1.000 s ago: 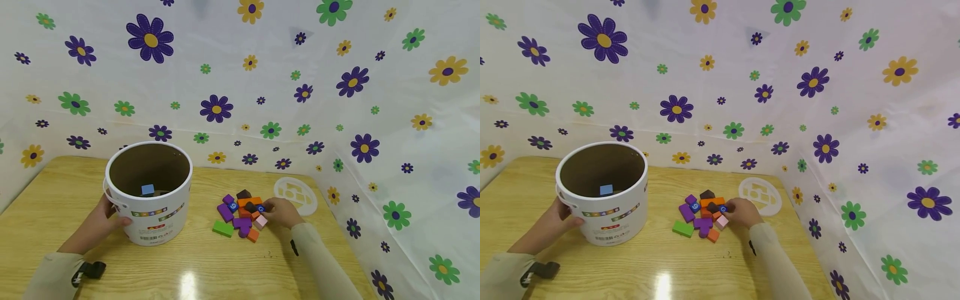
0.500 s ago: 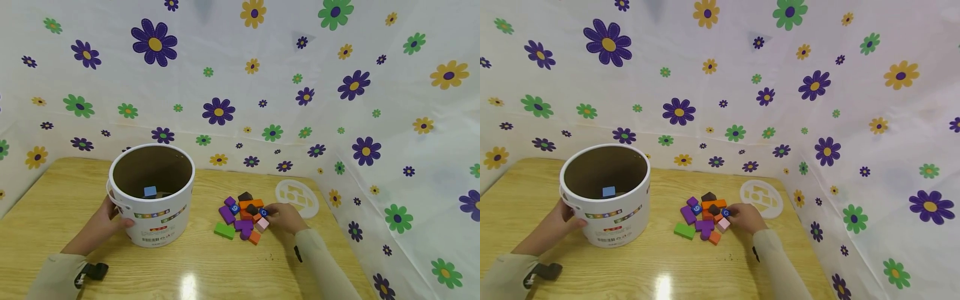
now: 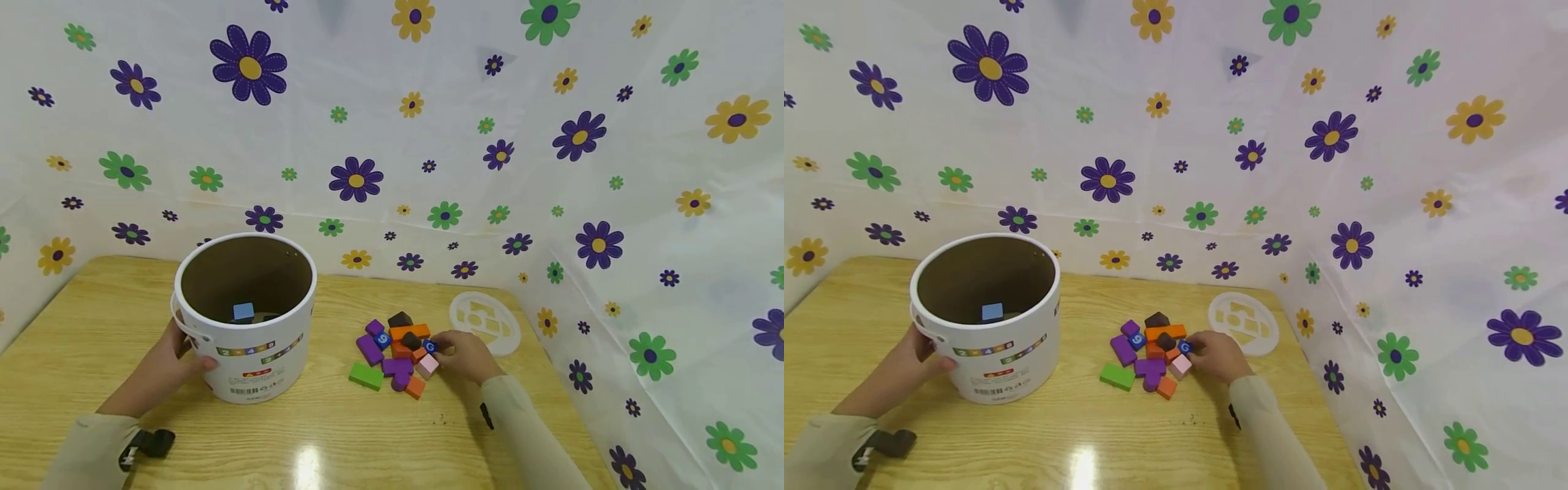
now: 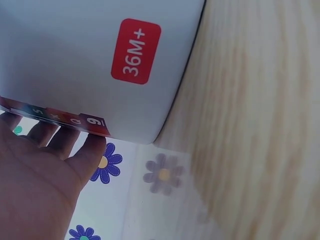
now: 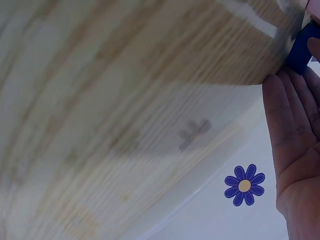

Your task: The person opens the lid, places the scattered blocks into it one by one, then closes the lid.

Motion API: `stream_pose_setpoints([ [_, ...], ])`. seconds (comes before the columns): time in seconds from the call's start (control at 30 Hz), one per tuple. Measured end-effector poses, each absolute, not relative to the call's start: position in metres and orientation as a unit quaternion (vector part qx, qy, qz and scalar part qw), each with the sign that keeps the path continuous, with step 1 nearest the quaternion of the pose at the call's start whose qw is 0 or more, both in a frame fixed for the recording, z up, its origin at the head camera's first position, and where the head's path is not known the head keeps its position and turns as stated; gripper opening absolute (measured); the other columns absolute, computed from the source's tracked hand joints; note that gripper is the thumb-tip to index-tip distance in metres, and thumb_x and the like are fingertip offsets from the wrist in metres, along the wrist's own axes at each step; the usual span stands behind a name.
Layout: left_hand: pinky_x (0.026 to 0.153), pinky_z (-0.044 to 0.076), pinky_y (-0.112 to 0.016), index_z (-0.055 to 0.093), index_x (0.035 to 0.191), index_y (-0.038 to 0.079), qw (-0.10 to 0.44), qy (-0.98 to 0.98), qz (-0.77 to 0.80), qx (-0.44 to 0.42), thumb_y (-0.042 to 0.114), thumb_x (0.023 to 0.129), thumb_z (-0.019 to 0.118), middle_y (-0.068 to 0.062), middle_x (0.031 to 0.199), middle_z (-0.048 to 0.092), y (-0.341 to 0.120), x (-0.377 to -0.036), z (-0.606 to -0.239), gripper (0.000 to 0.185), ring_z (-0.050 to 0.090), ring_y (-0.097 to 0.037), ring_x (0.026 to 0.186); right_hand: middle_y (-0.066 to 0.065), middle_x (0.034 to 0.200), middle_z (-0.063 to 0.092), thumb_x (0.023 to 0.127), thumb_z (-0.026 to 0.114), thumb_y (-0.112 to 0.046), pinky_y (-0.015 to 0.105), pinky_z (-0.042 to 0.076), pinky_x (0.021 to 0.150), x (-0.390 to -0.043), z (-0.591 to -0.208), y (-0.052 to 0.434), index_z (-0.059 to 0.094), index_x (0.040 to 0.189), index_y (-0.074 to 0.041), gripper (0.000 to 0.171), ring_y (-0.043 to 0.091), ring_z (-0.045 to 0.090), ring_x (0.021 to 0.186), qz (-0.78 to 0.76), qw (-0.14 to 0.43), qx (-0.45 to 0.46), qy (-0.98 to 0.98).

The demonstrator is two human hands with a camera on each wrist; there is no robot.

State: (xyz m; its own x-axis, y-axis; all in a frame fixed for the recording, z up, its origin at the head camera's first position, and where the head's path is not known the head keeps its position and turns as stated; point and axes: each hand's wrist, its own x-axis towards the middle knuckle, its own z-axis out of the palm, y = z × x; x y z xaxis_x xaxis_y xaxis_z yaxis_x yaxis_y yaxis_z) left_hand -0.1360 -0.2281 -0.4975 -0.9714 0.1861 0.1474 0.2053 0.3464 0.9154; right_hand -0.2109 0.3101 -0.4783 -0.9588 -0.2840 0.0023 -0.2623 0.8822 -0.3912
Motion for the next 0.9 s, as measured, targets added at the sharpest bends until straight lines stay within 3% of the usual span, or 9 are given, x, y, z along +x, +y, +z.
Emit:
stream_pose_setpoints([
  [0.53, 0.111, 0.021, -0.081, -0.001, 0.165, 0.034, 0.001, -0.811, -0.573, -0.121, 0.044, 0.098, 0.071, -0.024, 0.166, 0.015, -0.2252, -0.1359, -0.4954, 0.099, 0.018, -0.058, 0.147, -0.004, 0.105, 0.076, 0.092, 0.079, -0.020, 0.048, 0.055, 0.099, -0.2138, -0.4796, 0.3140, 0.078, 0.112, -0.015, 0.020, 0.019, 0.070, 0.101, -0.184, 0.029, -0.133, 0.974],
  [0.9, 0.111, 0.022, -0.081, -0.003, 0.164, 0.039, 0.004, -0.818, -0.563, -0.118, 0.043, 0.098, 0.072, -0.023, 0.167, 0.013, -0.2281, -0.1336, -0.4937, 0.100, 0.018, -0.058, 0.148, -0.001, 0.099, 0.072, 0.092, 0.078, -0.018, 0.046, 0.057, 0.091, -0.2171, -0.4766, 0.3090, 0.076, 0.105, -0.012, 0.015, 0.019, 0.066, 0.093, -0.191, 0.030, -0.136, 0.972],
])
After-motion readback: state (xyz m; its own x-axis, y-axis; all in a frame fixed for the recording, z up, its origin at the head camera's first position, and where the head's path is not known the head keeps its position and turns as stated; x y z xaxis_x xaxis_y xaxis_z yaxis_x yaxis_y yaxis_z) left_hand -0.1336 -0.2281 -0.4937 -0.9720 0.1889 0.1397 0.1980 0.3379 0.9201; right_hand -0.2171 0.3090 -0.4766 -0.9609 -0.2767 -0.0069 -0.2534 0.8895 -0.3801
